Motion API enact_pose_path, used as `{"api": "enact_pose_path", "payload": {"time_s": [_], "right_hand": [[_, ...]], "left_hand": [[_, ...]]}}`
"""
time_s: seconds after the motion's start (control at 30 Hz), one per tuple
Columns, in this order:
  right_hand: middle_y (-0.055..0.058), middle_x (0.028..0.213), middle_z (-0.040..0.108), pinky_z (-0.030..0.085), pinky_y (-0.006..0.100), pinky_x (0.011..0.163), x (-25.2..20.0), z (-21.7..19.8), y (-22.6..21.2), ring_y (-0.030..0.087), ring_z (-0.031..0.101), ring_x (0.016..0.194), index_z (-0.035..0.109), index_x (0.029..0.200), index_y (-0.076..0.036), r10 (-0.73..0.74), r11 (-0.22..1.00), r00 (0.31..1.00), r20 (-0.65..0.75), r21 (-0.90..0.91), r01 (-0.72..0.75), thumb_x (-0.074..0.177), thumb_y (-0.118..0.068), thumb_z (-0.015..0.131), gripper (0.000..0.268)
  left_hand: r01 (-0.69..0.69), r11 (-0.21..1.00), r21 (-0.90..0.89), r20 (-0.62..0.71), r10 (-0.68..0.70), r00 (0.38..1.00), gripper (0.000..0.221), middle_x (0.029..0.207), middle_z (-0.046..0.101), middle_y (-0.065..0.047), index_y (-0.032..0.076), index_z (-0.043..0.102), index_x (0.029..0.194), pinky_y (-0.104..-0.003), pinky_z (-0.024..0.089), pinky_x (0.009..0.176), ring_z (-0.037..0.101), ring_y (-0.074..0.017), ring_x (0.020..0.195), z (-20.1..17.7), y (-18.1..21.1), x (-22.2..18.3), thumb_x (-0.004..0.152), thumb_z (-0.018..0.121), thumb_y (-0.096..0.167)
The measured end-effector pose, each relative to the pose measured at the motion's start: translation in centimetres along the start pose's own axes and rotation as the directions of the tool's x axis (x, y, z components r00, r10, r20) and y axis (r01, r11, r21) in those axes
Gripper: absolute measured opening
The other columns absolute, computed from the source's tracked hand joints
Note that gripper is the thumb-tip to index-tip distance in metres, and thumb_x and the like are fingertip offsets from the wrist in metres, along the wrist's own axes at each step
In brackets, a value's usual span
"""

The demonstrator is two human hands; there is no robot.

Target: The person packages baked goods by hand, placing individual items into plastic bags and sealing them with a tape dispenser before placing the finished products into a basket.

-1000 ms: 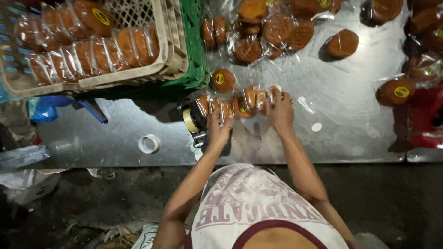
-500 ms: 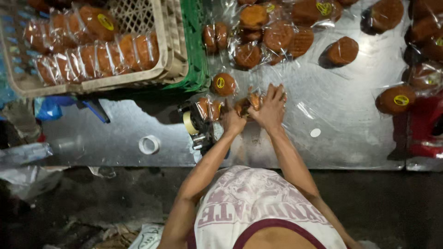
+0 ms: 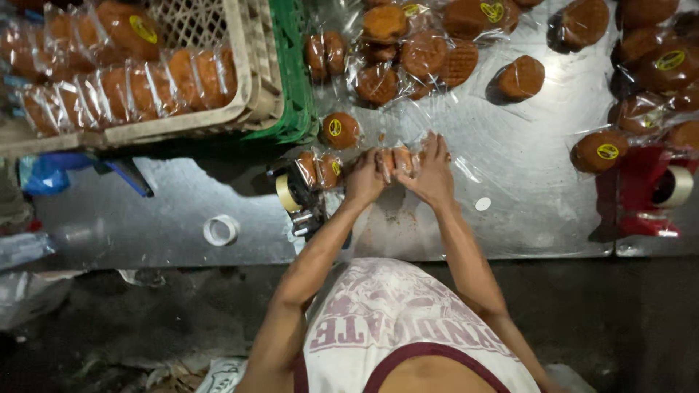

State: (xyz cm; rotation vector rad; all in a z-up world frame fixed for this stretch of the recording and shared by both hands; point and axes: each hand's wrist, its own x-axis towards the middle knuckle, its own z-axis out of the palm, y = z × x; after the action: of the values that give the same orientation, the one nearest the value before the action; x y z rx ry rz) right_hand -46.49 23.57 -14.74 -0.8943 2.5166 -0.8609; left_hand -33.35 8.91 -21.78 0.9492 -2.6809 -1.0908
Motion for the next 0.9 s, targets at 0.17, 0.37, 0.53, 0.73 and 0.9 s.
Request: {"api": "enact_pose_path", "payload": {"time_s": [0.17, 0.37, 0.53, 0.73, 0.9], "right_hand": [[0.039, 0.156, 0.025, 0.027, 0.064, 0.114, 0.2, 1.7, -2.3, 0.057, 0.026, 0.144, 0.013, 0.156, 0.008, 0.091, 0.983, 0.994, 0.054, -0.164, -0.081, 0.077, -0.053, 0.083, 0.121], [0.032, 0.152, 0.036, 0.029, 0.059, 0.116, -2.9, 3.5, -2.8, 0.05, 0.039, 0.139, 0.026, 0.154, 0.003, 0.004, 0.999, 0.975, -0.223, 0.039, 0.005, 0.081, -0.036, 0.082, 0.1], [0.022, 0.141, 0.053, 0.039, 0.048, 0.116, -7.5, -1.4, -9.1, 0.036, 0.051, 0.137, 0.028, 0.15, 0.005, -0.132, 0.957, 0.962, -0.24, 0.221, 0.186, 0.079, -0.023, 0.084, 0.095], [0.022, 0.158, 0.038, 0.045, 0.046, 0.121, -9.7, -7.3, -25.0, 0.034, 0.047, 0.148, 0.017, 0.159, 0.001, -0.375, 0.702, 0.822, -0.429, 0.448, 0.554, 0.087, -0.019, 0.083, 0.1], [0.024, 0.149, 0.039, 0.033, 0.058, 0.124, -1.2, -10.9, -37.8, 0.039, 0.035, 0.146, 0.034, 0.155, -0.003, -0.734, 0.655, 0.333, -0.592, -0.489, 0.576, 0.087, -0.03, 0.069, 0.081]], "left_hand": [[-0.018, 1.0, -0.012, -0.229, 0.014, 0.973, 0.056, 0.147, 0.054, -0.026, 0.006, 0.041, 0.154, -0.055, 0.04, 0.11, 0.048, -0.0495, 0.135, -2.1, 3.2, -0.2, 0.106, 0.058, 0.031], [0.298, 0.905, -0.303, 0.175, -0.255, 0.951, 0.073, 0.127, 0.068, -0.02, 0.018, 0.046, 0.151, -0.049, 0.052, 0.099, 0.064, -0.0432, 0.116, -4.5, 5.1, -1.7, 0.088, 0.063, 0.05], [-0.23, 0.906, -0.354, -0.243, 0.149, 0.959, 0.059, 0.134, 0.063, -0.02, 0.008, 0.058, 0.136, -0.047, 0.046, 0.108, 0.058, -0.0385, 0.127, -12.5, 8.4, -7.6, 0.084, 0.078, 0.025], [-0.628, 0.747, -0.217, -0.476, 0.48, 0.737, 0.061, 0.153, 0.052, -0.018, 0.009, 0.048, 0.138, -0.049, 0.042, 0.122, 0.055, -0.0366, 0.139, -30.5, 10.1, -12.6, 0.089, 0.082, 0.019], [-0.798, 0.56, 0.223, -0.598, 0.725, 0.342, 0.06, 0.155, 0.044, -0.016, 0.014, 0.038, 0.153, -0.039, 0.058, 0.105, 0.06, -0.0341, 0.138, -44.6, 9.7, -6.0, 0.107, 0.075, 0.025]]}}
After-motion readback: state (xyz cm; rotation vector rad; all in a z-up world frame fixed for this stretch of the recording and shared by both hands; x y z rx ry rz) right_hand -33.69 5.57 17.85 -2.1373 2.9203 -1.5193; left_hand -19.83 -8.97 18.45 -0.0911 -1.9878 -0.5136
